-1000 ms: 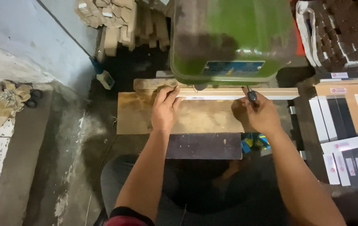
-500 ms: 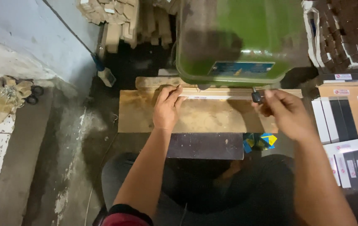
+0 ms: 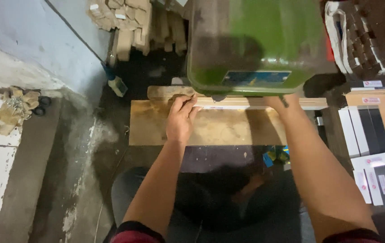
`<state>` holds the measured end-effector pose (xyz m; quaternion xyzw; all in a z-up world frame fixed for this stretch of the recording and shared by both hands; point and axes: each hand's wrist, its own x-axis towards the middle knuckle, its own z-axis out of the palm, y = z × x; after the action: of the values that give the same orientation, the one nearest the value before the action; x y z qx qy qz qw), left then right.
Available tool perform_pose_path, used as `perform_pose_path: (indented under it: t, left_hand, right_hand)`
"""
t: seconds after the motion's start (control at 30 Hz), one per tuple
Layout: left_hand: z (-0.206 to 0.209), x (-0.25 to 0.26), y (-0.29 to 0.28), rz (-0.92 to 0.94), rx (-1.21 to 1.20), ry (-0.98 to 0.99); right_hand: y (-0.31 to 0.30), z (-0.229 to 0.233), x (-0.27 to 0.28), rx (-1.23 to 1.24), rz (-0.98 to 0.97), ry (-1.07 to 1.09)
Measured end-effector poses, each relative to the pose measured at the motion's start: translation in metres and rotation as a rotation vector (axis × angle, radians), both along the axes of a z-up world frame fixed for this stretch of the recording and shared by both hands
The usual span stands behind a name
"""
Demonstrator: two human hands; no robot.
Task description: Punching holes into long strips of material using a specialized machine.
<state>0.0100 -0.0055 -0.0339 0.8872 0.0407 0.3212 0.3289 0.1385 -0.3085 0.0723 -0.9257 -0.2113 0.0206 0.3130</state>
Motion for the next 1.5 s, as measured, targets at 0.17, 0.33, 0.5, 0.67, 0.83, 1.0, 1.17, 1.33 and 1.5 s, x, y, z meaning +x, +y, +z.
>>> perform_pose_path:
  t: [0.17,0.33,0.5,0.67,0.83,1.0,1.17,1.33,1.5]
  left_hand:
    - [0.005,-0.001,-0.003,0.001,-0.035,0.038]
    - [-0.004,0.001,0.001,-0.018,-0.036,0.02]
    - [-0.001,-0.001,0.0,0.019,0.018,0.021]
    - [0.014,-0.005,-0.005,0.014,0.016,0.022]
    - [0.053,-0.009,0.006,-0.074,-0.119,0.333]
    - [0.082,-0.038,0.056,0.01,0.101,0.876]
    - [0.079,-0.076,0.15,0.052,0.171,0.627]
    - [0.126,-0.092,0.173,0.136,0.607,0.656]
    - [0.099,-0.061,0.108,0.149,0.817,0.291]
  right_hand:
    - [-0.005,-0.003,-0.002,0.017,0.084,-0.007]
    - [-0.01,0.033,-0.016,-0.017,0.157,-0.052]
    - [-0.064,0.036,-0.017,0.045,0.03,0.239]
    - [-0.138,-0.022,0.023,-0.555,-0.046,-0.013]
    - [-0.136,-0.012,0.023,-0.542,-0.109,0.175]
    - [-0.09,0.024,-0.021,-0.449,-0.095,0.362]
    - [-0.025,0.015,-0.075,-0.191,0.026,0.112]
    - [0.044,-0.048,-0.066,0.036,0.044,-0.088]
    - [0.064,-0.061,-0.068,0.2,0.013,-0.167]
